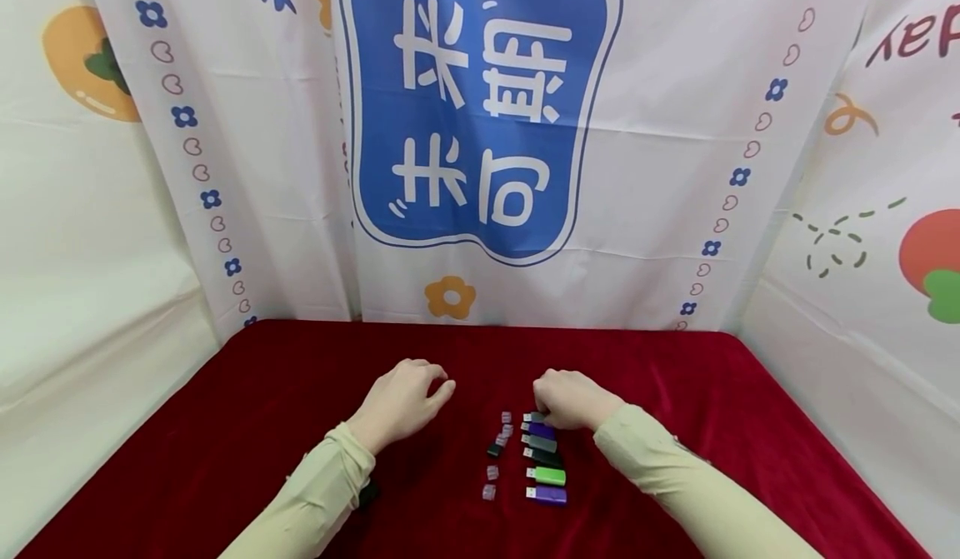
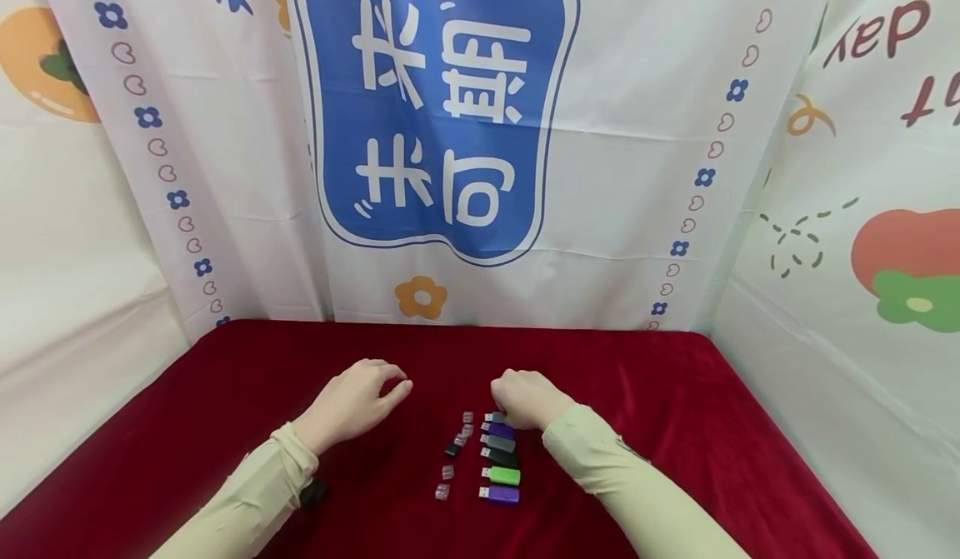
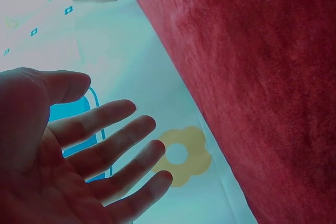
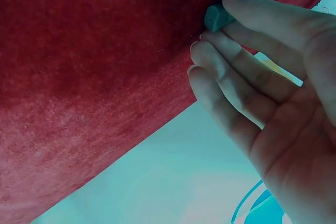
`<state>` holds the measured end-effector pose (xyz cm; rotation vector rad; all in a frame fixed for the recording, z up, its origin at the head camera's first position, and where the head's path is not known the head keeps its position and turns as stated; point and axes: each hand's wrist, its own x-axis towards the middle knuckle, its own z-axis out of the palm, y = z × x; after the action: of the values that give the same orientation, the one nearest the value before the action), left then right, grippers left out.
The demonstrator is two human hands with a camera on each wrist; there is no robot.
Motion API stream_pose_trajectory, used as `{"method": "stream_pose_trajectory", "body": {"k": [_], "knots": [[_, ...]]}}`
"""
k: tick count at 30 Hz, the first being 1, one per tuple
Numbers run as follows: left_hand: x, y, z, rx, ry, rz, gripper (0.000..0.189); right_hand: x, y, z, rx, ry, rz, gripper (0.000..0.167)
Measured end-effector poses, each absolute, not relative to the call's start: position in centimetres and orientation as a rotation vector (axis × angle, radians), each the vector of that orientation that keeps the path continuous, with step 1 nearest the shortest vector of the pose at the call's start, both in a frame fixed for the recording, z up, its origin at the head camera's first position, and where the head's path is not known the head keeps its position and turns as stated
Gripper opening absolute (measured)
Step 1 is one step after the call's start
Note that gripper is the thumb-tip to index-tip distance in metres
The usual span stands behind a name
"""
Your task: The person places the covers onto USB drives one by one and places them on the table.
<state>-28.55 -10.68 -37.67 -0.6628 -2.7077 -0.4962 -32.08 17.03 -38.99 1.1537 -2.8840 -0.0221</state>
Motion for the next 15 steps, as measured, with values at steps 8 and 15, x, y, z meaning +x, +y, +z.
{"method": "stream_pose_trajectory", "body": {"k": [8,15], "knots": [[-28.47,-10.47,-37.60,-0.681,-2.709,-0.488,0.023,-31.91,16.90,-38.53,1.156,-2.909,-0.047,0.031],[-28.36,-10.41,-37.56,-0.677,-2.718,-0.483,0.022,-31.85,16.68,-38.41,1.182,-2.874,-0.056,0.039]]}}
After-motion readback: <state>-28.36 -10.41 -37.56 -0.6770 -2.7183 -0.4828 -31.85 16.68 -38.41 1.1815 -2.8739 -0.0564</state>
